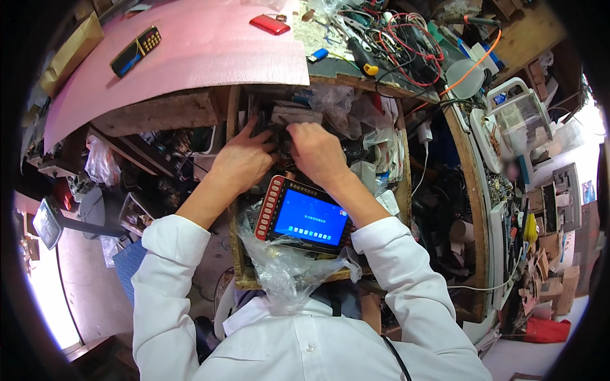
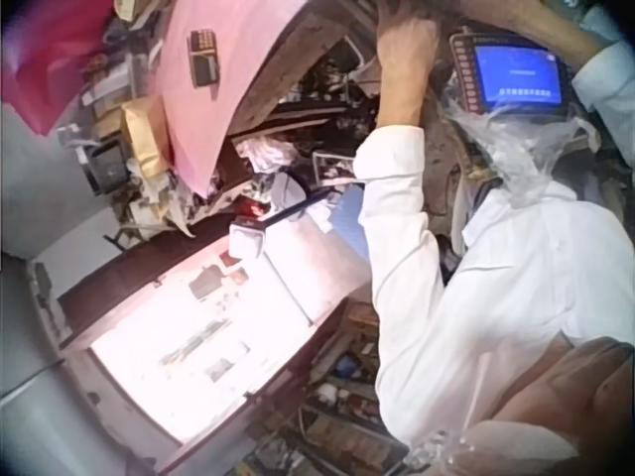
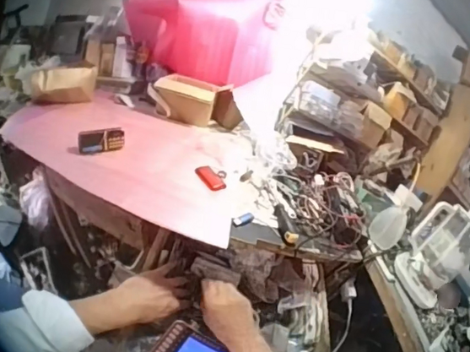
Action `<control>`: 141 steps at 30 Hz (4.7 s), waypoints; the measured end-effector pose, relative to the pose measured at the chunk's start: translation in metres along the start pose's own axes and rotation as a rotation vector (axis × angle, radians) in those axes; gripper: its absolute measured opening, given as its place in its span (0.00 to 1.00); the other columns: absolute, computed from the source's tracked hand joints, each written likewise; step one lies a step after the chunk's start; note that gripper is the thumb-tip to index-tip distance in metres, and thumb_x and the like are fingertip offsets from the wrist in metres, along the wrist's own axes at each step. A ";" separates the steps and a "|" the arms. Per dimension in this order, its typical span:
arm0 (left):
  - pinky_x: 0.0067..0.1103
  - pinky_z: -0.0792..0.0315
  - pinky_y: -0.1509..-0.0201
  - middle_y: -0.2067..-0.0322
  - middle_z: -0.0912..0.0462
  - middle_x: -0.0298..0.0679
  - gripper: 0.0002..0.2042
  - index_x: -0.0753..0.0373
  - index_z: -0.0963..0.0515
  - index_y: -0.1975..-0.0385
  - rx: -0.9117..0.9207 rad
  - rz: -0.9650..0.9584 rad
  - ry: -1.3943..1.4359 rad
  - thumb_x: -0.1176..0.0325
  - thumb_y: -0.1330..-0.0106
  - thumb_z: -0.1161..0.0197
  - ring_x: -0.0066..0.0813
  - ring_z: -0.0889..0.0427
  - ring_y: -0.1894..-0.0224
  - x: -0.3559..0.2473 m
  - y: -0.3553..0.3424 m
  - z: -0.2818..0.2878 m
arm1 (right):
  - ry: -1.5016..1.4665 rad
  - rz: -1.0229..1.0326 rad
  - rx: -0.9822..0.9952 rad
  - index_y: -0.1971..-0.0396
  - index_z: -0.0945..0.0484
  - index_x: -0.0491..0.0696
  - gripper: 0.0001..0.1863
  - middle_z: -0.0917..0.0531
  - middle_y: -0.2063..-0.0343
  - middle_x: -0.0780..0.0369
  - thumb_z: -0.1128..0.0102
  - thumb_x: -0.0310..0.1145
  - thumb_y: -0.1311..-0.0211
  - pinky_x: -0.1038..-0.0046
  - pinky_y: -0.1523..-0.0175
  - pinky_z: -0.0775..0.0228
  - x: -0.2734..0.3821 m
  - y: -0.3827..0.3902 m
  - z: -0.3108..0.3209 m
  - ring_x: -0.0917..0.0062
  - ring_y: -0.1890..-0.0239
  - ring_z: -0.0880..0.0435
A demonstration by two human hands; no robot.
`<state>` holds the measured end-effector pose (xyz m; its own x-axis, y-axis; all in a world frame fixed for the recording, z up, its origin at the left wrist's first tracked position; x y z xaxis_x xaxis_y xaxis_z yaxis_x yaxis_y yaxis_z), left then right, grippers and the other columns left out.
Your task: The person rummages through a cluttered drawer, picks up a small electronic device with a screen, and examines it closely. They then handle a red and gold handheld device, turning it over and pressing buttons. Finally, they pick up a small metallic component and inspect it.
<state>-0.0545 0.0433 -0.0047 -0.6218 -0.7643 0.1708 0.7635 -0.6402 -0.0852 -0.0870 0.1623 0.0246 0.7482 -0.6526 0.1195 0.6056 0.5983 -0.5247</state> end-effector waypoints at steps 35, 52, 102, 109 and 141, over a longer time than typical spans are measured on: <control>0.36 0.39 0.22 0.55 0.16 0.35 0.08 0.59 0.15 0.65 -0.119 0.048 0.097 0.69 0.44 0.36 0.33 0.24 0.36 0.004 0.004 0.013 | 0.105 -0.405 0.032 0.55 0.15 0.52 0.16 0.16 0.62 0.56 0.29 0.28 0.46 0.58 0.52 0.22 -0.101 0.010 0.064 0.56 0.56 0.15; 0.36 0.40 0.22 0.56 0.16 0.35 0.07 0.59 0.15 0.66 -0.135 0.030 0.103 0.68 0.42 0.36 0.33 0.24 0.37 0.004 0.003 0.011 | -0.254 -0.337 0.211 0.47 0.21 0.50 0.23 0.17 0.52 0.54 0.29 0.30 0.44 0.62 0.46 0.24 -0.119 0.022 0.048 0.55 0.51 0.18; 0.35 0.40 0.22 0.55 0.15 0.33 0.08 0.59 0.15 0.65 -0.115 0.029 0.073 0.68 0.43 0.36 0.32 0.25 0.35 0.003 0.004 0.009 | 0.121 -0.300 0.502 0.53 0.15 0.51 0.18 0.12 0.69 0.56 0.28 0.42 0.41 0.57 0.59 0.22 -0.049 0.049 0.053 0.57 0.62 0.12; 0.35 0.38 0.23 0.62 0.16 0.34 0.06 0.59 0.15 0.71 -0.245 0.018 0.076 0.69 0.42 0.38 0.32 0.22 0.40 0.002 0.006 0.015 | -0.258 -0.520 0.491 0.48 0.16 0.47 0.22 0.14 0.72 0.61 0.30 0.28 0.46 0.68 0.62 0.25 -0.077 0.066 0.044 0.71 0.69 0.15; 0.36 0.38 0.23 0.58 0.14 0.35 0.08 0.60 0.14 0.66 -0.138 0.038 0.101 0.69 0.43 0.37 0.32 0.23 0.37 0.004 0.003 0.015 | -0.126 -0.213 0.093 0.70 0.15 0.43 0.07 0.14 0.70 0.51 0.38 0.28 0.48 0.59 0.56 0.22 -0.029 -0.001 0.007 0.56 0.61 0.14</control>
<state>-0.0518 0.0397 0.0102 -0.6128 -0.7875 0.0659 0.7598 -0.6101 -0.2246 -0.1076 0.1842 0.0270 0.6257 -0.7087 0.3261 0.7709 0.4979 -0.3972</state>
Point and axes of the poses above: each hand's wrist, its own y-axis away from the middle knuckle, its own z-axis out of the back of the hand, x = y × z, the point moved 7 cm from there along -y, towards the middle knuckle
